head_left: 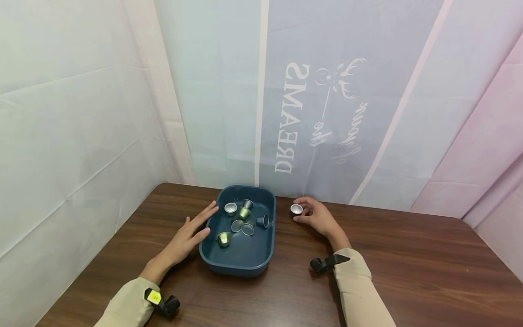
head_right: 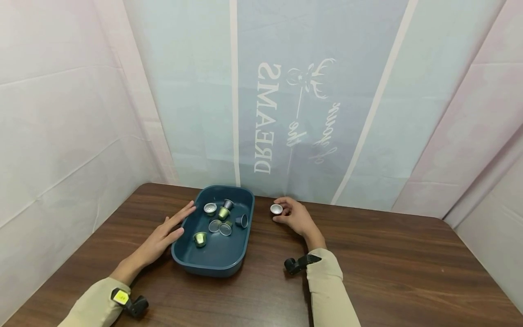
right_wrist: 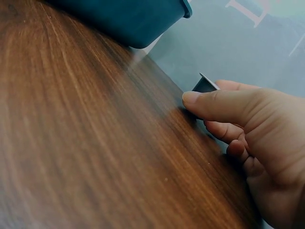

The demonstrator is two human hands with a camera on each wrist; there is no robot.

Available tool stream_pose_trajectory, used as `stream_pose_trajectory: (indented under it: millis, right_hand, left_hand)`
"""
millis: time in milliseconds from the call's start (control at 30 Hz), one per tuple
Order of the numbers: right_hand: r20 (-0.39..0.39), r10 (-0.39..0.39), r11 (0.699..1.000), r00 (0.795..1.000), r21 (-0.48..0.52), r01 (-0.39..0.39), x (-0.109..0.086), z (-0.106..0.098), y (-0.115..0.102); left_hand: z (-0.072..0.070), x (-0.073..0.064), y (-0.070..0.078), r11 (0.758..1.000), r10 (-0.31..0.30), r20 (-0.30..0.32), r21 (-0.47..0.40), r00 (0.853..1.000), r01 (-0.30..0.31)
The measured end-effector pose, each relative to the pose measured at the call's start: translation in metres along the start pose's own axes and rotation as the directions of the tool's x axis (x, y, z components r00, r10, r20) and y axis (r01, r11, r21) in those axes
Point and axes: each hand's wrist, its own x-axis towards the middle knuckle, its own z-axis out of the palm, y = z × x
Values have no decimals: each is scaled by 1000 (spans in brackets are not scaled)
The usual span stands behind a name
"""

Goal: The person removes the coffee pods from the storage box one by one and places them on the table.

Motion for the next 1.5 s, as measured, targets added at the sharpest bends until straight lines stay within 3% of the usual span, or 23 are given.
stream_pose_trajectory:
  millis: [333, 567, 700, 967, 1100, 1300, 1500]
  right_hand:
    - [38, -3, 999, 999, 48, 1, 1, -3, -2]
    - [39, -38, 989, 999, 141, 32, -4, -16, -5]
    - [18, -30, 993, 999, 113, 27, -5, -26, -7]
    - [0, 7, 992, 1000, 129, -7, -11, -37, -54]
    - [9, -42, 985, 999, 167, 40, -13, -38, -72]
    - [36, -154, 977, 987, 156, 147, -3, -30, -74]
    - [53, -194, 975, 979, 124, 187, 2, -21, -83]
  left_hand:
    - [0, 0, 0, 1000, 3, -3, 0, 1000, -3]
    - [-1, 1, 1, 1000, 6, 5, 3, 1000, -6]
    - [-1, 0, 1, 1000, 5, 8, -4, 1000, -5]
    - [-1, 1, 1, 1000, 3, 4, -10, 1000, -3]
    - [-1, 1, 1, 1000, 5, 3, -10, 1000, -5]
    - [-1, 1, 1, 1000, 2, 3, -3, 1000, -2]
    - [-1, 1, 2, 1000, -3, 4, -5, 1000, 3]
